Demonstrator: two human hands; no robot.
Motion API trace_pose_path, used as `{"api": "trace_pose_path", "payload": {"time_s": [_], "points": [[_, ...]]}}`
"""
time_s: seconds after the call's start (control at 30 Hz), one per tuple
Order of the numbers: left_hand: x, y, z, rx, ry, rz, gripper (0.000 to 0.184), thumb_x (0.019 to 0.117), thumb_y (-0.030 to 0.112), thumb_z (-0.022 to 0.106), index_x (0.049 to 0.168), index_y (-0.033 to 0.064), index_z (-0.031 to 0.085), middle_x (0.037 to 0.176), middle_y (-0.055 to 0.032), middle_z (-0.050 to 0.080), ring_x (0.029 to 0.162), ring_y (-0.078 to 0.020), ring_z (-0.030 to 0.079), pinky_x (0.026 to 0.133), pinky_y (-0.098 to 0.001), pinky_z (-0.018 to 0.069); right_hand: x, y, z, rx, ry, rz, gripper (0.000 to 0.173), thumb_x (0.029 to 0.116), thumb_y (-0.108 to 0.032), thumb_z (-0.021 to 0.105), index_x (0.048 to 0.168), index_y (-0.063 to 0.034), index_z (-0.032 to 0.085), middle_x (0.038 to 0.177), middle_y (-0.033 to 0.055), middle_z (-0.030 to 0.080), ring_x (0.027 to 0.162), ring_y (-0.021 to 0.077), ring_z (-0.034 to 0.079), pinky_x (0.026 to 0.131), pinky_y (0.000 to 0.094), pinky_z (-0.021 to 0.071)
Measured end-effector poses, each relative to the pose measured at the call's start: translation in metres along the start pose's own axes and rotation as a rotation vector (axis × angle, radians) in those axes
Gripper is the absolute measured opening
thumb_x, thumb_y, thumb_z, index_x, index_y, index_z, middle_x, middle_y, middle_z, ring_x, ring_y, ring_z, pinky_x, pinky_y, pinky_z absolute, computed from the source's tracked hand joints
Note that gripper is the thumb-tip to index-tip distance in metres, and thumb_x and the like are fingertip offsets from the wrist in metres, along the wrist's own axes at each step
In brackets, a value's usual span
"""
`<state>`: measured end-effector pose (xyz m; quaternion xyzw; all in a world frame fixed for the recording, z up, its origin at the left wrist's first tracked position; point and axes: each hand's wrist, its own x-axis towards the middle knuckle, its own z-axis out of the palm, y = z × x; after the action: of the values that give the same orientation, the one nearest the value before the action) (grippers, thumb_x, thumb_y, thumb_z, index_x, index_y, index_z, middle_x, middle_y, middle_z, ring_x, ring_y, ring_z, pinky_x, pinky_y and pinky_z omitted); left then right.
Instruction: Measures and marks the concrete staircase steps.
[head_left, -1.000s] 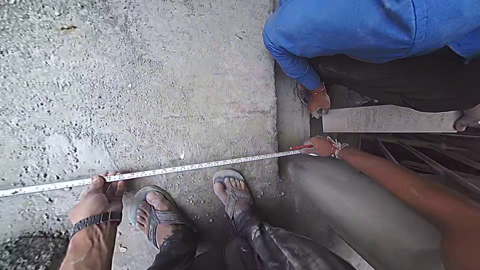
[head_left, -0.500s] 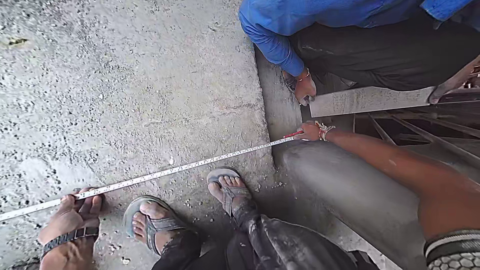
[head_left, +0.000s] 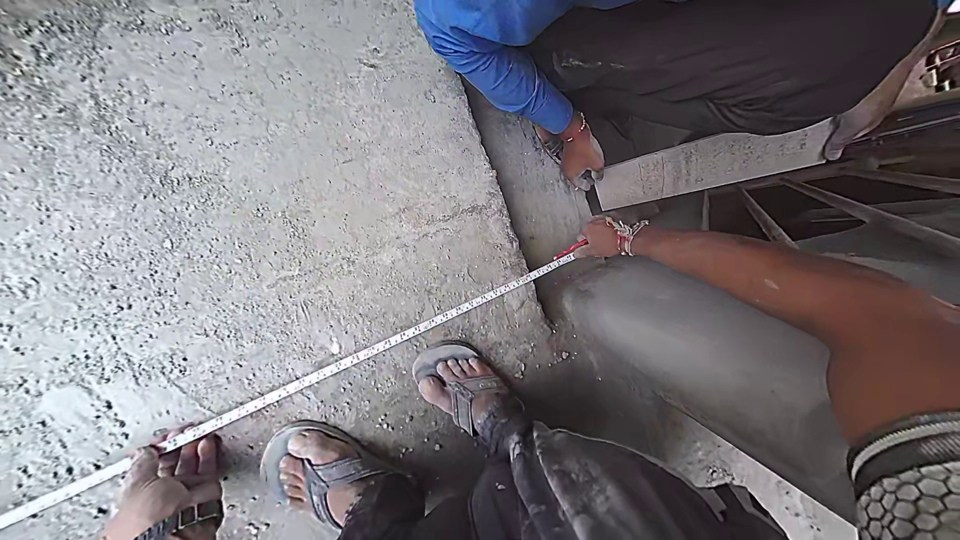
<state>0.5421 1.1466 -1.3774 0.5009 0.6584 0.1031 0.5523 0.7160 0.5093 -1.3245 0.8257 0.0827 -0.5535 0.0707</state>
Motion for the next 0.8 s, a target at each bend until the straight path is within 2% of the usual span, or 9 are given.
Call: {"api": "trace_pose_path", "payload": {"time_s": [0.13, 0.23, 0.33, 0.43, 0.6, 0.67, 0.7, 0.77, 0.8], "points": [[0.001, -0.002, -0.018, -0.031, -0.111, 0.047, 0.029, 0.1137, 0.035, 0.034, 0.103, 0.0196, 0.057, 0.079, 0.008, 0.064, 0.068, -0.0025, 0.065, 0.06, -0.0206, 0.0574, -0.009, -0.008, -0.01, -0.056, -0.016, -0.009, 0.052, 0.1022, -0.049, 0.059, 0.107, 0.0021, 0.069, 0.109, 0.024, 0.07, 0.111, 0.0407, 0.065, 0.096, 0.0606, 0.046], [0.002, -0.001, -0.019, -0.058, -0.07, 0.065, 0.032, 0.1144, 0.032, 0.031, 0.097, 0.0181, 0.053, 0.072, 0.0074, 0.059, 0.059, -0.0016, 0.06, 0.052, -0.0183, 0.0538, -0.013, -0.01, -0.016, -0.055, -0.04, -0.003, 0.055, 0.103, -0.049, 0.058, 0.112, 0.0043, 0.069, 0.114, 0.0254, 0.069, 0.115, 0.0416, 0.064, 0.099, 0.0607, 0.0458], [0.002, -0.006, -0.021, -0.109, -0.164, 0.168, 0.033, 0.1151, 0.028, 0.029, 0.1, 0.0164, 0.056, 0.074, 0.0079, 0.06, 0.063, -0.0014, 0.063, 0.055, -0.0177, 0.053, -0.013, -0.008, -0.016, -0.048, -0.03, -0.007, 0.055, 0.1027, -0.049, 0.058, 0.113, 0.0038, 0.069, 0.114, 0.025, 0.069, 0.115, 0.0413, 0.064, 0.098, 0.0606, 0.0458], [-0.001, -0.009, -0.019, -0.131, -0.232, 0.209, 0.035, 0.1144, 0.026, 0.032, 0.097, 0.0186, 0.061, 0.073, 0.0106, 0.062, 0.063, -0.0011, 0.064, 0.057, -0.0175, 0.0545, -0.011, -0.007, -0.015, -0.057, 0.001, -0.025, 0.054, 0.1024, -0.047, 0.059, 0.109, 0.0048, 0.069, 0.112, 0.0251, 0.07, 0.112, 0.0417, 0.065, 0.096, 0.0607, 0.0462], [0.008, -0.01, -0.024, -0.093, -0.203, 0.22, 0.03, 0.1147, 0.026, 0.03, 0.106, 0.0163, 0.057, 0.08, 0.0083, 0.058, 0.066, -0.002, 0.061, 0.058, -0.0182, 0.0525, -0.013, -0.01, -0.017, -0.057, -0.005, -0.01, 0.054, 0.1025, -0.048, 0.059, 0.112, 0.005, 0.069, 0.115, 0.0254, 0.069, 0.115, 0.0417, 0.064, 0.099, 0.0607, 0.0454], [0.011, -0.013, -0.023, -0.144, -0.196, 0.238, 0.031, 0.1143, 0.025, 0.032, 0.098, 0.0173, 0.057, 0.073, 0.0103, 0.059, 0.061, -0.0001, 0.06, 0.055, -0.0164, 0.0525, -0.012, -0.01, -0.016, -0.06, -0.004, -0.01, 0.054, 0.1023, -0.048, 0.06, 0.111, 0.0044, 0.069, 0.113, 0.025, 0.069, 0.114, 0.0417, 0.064, 0.098, 0.0609, 0.046], [0.012, -0.015, -0.023, -0.175, -0.208, 0.257, 0.03, 0.1137, 0.023, 0.034, 0.098, 0.0171, 0.058, 0.073, 0.0109, 0.061, 0.061, 0.0006, 0.062, 0.057, -0.0165, 0.0546, -0.013, -0.01, -0.017, -0.065, -0.002, -0.015, 0.052, 0.1021, -0.047, 0.06, 0.11, 0.0038, 0.069, 0.112, 0.0244, 0.069, 0.113, 0.0414, 0.065, 0.097, 0.0607, 0.0464], [0.018, -0.019, -0.031, -0.177, -0.301, 0.279, 0.024, 0.1135, 0.024, 0.038, 0.111, 0.0132, 0.059, 0.091, 0.0073, 0.065, 0.079, -0.0036, 0.068, 0.075, -0.0233, 0.0584, -0.014, -0.014, -0.02, -0.073, -0.015, -0.022, 0.048, 0.1027, -0.044, 0.06, 0.108, 0.0033, 0.069, 0.11, 0.0233, 0.07, 0.112, 0.0403, 0.065, 0.096, 0.0601, 0.0468], [0.02, -0.02, -0.032, -0.147, -0.321, 0.284, 0.023, 0.1133, 0.025, 0.038, 0.111, 0.0145, 0.059, 0.091, 0.0079, 0.065, 0.08, -0.0037, 0.068, 0.076, -0.0234, 0.0578, -0.015, -0.015, -0.021, -0.077, -0.018, -0.024, 0.048, 0.1027, -0.044, 0.06, 0.107, 0.0028, 0.07, 0.11, 0.0227, 0.07, 0.111, 0.0398, 0.066, 0.095, 0.0599, 0.0471]]}}
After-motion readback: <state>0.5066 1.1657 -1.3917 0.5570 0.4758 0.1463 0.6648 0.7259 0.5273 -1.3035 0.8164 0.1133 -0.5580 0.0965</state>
